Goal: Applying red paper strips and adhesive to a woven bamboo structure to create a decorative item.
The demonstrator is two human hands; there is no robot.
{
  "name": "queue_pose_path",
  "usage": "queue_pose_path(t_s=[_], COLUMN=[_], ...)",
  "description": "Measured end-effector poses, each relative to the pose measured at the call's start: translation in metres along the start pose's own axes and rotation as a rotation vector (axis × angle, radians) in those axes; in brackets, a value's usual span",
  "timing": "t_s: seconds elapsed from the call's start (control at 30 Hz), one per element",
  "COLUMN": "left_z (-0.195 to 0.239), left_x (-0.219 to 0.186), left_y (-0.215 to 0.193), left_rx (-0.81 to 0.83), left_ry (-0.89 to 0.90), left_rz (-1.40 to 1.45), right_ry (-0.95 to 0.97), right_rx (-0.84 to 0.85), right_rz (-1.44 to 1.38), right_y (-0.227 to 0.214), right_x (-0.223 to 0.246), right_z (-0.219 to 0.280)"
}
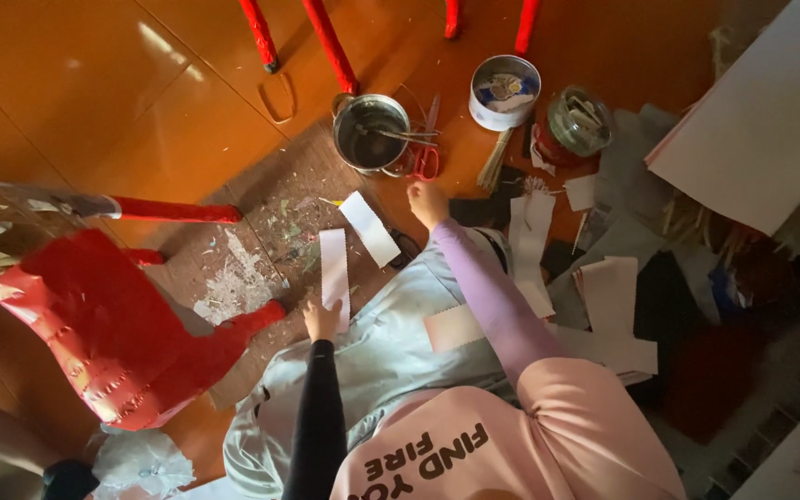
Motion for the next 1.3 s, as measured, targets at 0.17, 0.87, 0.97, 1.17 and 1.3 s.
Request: queue_pose_path(t_s=[0.17, 0.87, 0.97, 1.17, 1.3], left_z=[0.007, 0.012, 0.013, 0.026, 0.049], left_x=[0.008, 0.060, 0.067, 0.074, 0.082], left_y=[0.037, 0.041, 0.044, 0.047, 0.046], left_rx=[0.164, -0.093, -0.128, 0.028, 0.009], left_ry=[-0.147, -0.162, -0.238, -0.475, -0.476], left_rz=[-0.070, 0.424, 0.495, 0.912, 1.200], right_ry=[0.613, 0.627, 0.511, -0.061, -0.429], right_rx=[0.001, 0.126, 0.006, 0.044, 0.085], right_rz=[-0.673, -0.859, -0.825, -0.225, 0.320], right_y=[0.001, 0.036, 0.006, -0.026, -0.022], right_x=[-0.023, -0.071, -0.030, 0.086, 0.126], right_z=[0.003, 0.009, 0.001, -0.040, -0.063])
Point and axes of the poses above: each hand's wrist, its own z-axis away from the middle knuckle, its own y-axis out of the palm, x = y × z, the point moved 10 cm from there along -z, towards the middle knuckle, and after that the axes turned 11 degrees about -z, right-handed, at the moved point
